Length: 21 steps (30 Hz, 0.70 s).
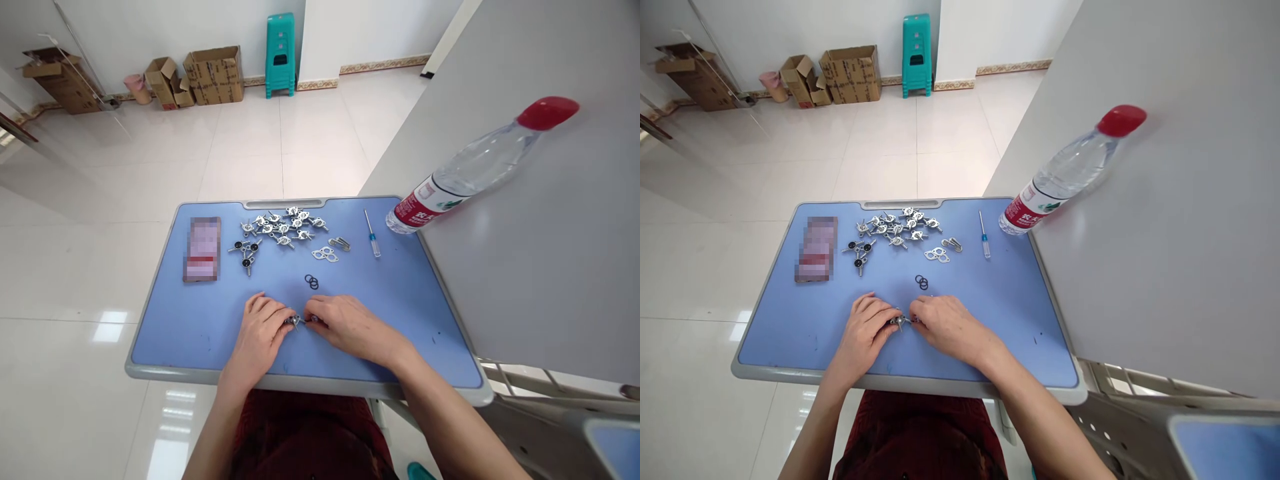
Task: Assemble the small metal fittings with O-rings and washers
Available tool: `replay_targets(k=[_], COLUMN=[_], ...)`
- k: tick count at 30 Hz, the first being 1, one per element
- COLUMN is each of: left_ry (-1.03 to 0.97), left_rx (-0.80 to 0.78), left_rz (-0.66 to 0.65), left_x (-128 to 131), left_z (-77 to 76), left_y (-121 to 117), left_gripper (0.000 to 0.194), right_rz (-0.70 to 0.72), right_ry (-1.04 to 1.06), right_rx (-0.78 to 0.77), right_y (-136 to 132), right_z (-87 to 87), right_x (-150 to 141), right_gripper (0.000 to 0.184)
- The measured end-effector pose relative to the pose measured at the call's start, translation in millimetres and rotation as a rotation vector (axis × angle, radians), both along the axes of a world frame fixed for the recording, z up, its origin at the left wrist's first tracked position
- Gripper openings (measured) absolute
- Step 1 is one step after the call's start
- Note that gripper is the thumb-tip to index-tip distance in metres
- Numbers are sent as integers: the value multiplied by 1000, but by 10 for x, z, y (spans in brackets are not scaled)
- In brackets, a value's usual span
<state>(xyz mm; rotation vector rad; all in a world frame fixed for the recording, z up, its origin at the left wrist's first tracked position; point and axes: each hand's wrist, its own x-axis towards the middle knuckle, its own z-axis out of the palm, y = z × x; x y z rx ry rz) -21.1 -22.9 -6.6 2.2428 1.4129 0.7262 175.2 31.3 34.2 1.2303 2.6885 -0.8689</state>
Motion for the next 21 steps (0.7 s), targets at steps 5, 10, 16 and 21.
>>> replay_targets(k=[5,10,16,21], left_ry=[-1,-5,-8,-12], left_rx=[35,62,82,83], left_rz=[13,15,6,6], left_x=[11,5,-13,-14], left_z=[12,-11,-46,-51], left_y=[5,15,16,14], left_gripper=[17,17,16,16], right_rz=[-175,-372,-245,-198], right_ry=[111,118,45,-32], right_rx=[12,87,20,33], right_y=[133,260,212,164], right_z=[91,110,94,82], right_x=[217,464,360,248], right_gripper=[15,15,15,10])
